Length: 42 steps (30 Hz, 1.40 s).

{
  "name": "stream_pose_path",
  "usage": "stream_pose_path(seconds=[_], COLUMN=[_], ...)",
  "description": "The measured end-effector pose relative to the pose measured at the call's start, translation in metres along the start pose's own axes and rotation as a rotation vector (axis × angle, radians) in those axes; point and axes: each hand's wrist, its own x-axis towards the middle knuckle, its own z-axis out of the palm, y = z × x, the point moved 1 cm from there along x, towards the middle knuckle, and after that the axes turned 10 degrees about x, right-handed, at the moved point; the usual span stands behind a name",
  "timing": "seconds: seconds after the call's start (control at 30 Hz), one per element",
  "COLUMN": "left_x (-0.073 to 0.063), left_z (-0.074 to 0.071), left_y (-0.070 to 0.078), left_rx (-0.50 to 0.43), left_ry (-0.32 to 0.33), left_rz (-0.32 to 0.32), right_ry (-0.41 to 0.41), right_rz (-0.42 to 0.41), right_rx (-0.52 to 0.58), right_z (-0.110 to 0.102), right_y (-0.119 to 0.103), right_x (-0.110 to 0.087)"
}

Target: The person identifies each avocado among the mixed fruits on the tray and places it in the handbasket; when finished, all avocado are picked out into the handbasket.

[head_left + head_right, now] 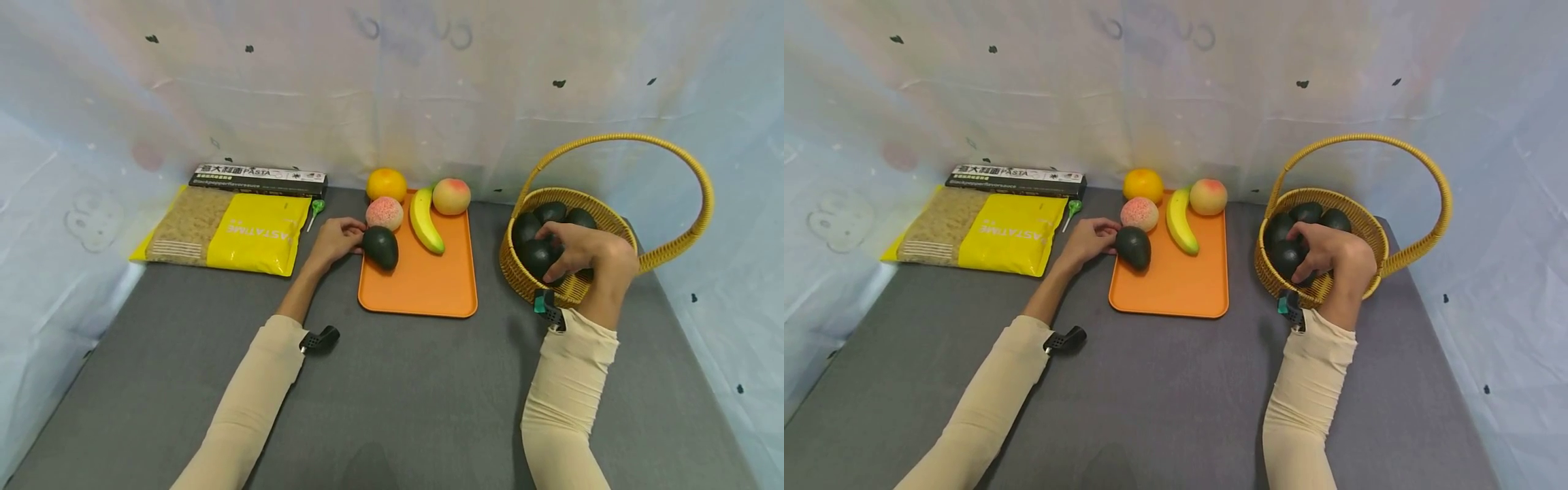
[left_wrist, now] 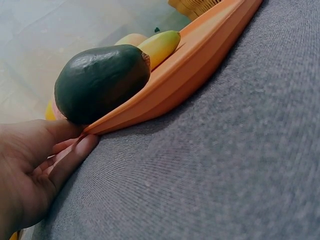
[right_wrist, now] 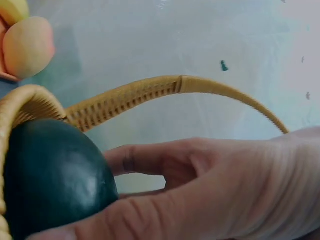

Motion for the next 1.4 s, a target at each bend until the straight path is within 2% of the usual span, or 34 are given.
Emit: stream_pose_path(seconds=[0.27,0.4,0.57,0.67,0.8,1.1,1.4], left_x=[0.002,0.002,0.002,0.002,0.002,0.002,0.001], left_z=[0.0,-0.001,-0.002,-0.002,-0.001,0.0,0.0], left_y=[0.003,0.003,0.0,0.0,0.0,0.001,0.001], left_rx=[-0.006,0.008,0.025,0.01,0.008,0.018,0.011], left_ry=[0.002,0.005,0.017,0.007,0.005,0.006,0.003], left_rz=[0.01,0.019,0.02,0.015,0.019,0.03,0.026], right_ry=[-0.031,-0.039,0.0,0.038,0.07,0.112,0.164], right_rz=[0.083,0.093,0.041,0.0,-0.012,-0.018,-0.117], right_rx=[0.095,0.126,0.061,-0.033,-0.09,-0.061,-0.045], right_z=[0.0,0.0,0.0,-0.001,-0.004,-0.006,-0.003], right_y=[0.007,0.007,0.002,-0.002,-0.006,-0.022,-0.047], right_x=[0.01,0.01,0.011,0.008,0.002,-0.009,-0.013])
